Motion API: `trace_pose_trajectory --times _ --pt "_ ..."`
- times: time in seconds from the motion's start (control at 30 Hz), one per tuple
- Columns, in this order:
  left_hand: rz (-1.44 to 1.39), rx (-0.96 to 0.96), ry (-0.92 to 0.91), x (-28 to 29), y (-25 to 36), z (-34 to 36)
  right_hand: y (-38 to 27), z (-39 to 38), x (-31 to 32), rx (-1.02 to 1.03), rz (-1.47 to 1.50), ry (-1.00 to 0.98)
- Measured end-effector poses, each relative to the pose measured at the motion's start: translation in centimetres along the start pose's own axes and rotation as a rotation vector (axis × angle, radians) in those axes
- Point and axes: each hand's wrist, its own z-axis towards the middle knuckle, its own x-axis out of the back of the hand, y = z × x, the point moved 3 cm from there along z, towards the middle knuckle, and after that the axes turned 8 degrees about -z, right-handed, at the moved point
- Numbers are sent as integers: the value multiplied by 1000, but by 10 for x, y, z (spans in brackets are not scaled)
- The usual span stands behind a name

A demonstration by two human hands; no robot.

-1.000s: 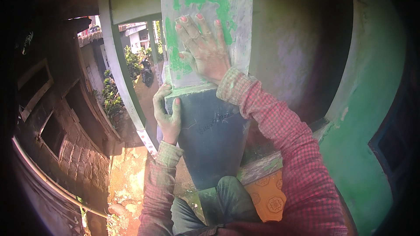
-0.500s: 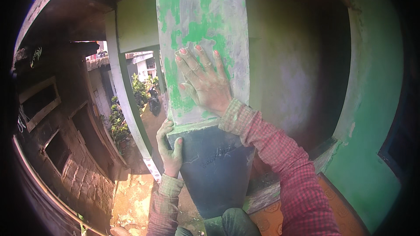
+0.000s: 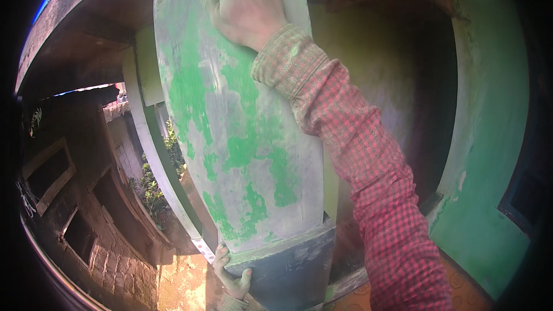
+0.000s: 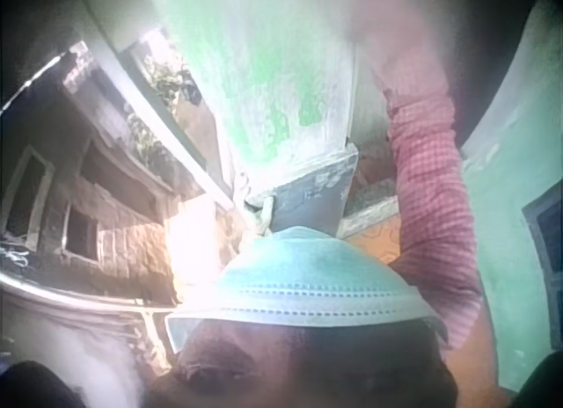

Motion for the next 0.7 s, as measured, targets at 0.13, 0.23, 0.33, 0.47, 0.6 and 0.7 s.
trace_pose_trajectory --times 0.13,0.23,0.33,0.47,0.6,0.7 --pt "-33 364 -49 -5 5 -27 30 52 10 40 -49 -15" --pt "-14 541 -67 -15 18 -4 61 88 -5 18 -19 -44" --pt "-5 651 -87 -20 35 32 95 128 -22 9 -50 -38" --pt "16 751 -94 -19 57 84 124 177 -44 -82 -100 1" --pt "2 819 -106 -21 69 132 139 204 -44 -163 -122 -73" --pt "4 863 -72 -13 84 156 133 205 -47 -199 -112 -145"
